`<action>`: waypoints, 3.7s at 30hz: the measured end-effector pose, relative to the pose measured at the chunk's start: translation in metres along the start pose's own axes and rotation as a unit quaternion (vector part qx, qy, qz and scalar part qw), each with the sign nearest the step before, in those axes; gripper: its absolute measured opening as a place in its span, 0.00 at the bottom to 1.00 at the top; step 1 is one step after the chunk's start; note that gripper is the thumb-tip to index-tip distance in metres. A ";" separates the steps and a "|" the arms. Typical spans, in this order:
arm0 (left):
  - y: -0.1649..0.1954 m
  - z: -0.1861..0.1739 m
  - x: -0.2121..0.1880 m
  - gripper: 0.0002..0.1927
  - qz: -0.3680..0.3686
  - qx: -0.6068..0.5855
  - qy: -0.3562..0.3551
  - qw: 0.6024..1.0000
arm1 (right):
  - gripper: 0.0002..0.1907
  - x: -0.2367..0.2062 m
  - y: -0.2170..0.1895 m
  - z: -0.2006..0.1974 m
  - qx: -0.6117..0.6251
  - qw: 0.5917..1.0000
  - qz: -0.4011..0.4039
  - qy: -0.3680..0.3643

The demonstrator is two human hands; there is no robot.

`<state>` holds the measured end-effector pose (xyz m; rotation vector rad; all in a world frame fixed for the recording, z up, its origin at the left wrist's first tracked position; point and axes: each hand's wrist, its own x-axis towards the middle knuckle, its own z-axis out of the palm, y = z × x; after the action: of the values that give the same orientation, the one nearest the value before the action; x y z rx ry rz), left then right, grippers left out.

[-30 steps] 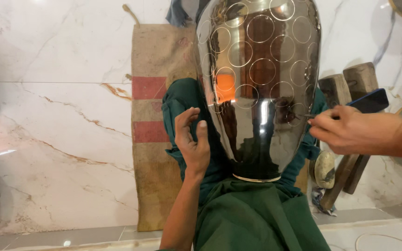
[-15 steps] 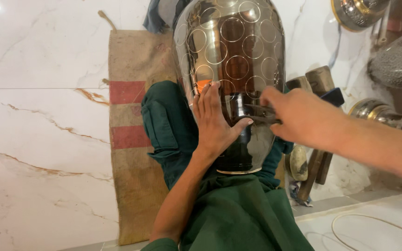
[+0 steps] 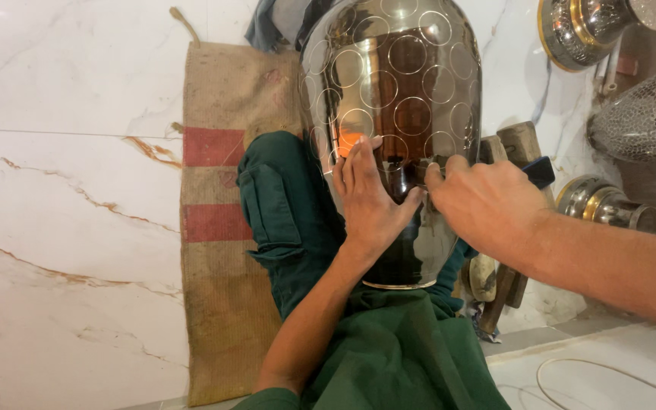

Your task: The person sits on the floor and uses a small metal tool to engrave circular patterns into the surface of a large polished metal vessel. They hold the vessel steady with one hand while repeatedly striking the tool with the other to create indentations.

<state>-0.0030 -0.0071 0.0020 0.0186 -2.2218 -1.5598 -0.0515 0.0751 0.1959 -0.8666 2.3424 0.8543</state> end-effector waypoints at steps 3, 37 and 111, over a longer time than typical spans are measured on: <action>-0.001 0.000 -0.001 0.63 -0.001 0.003 0.008 1.000 | 0.15 0.003 -0.003 -0.008 -0.015 1.000 -0.004 -0.003; -0.079 -0.062 0.004 0.23 -0.103 -0.404 0.258 0.872 | 0.11 0.059 0.002 0.044 0.571 0.691 0.370 -0.243; 0.090 0.050 -0.034 0.56 0.076 0.240 -0.221 0.942 | 0.08 -0.042 0.094 0.242 -0.037 0.836 -0.336 0.432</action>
<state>0.0315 0.0796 0.0578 -0.3864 -2.8265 -0.9725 -0.0340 0.3169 0.0938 -2.3018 2.3280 0.2395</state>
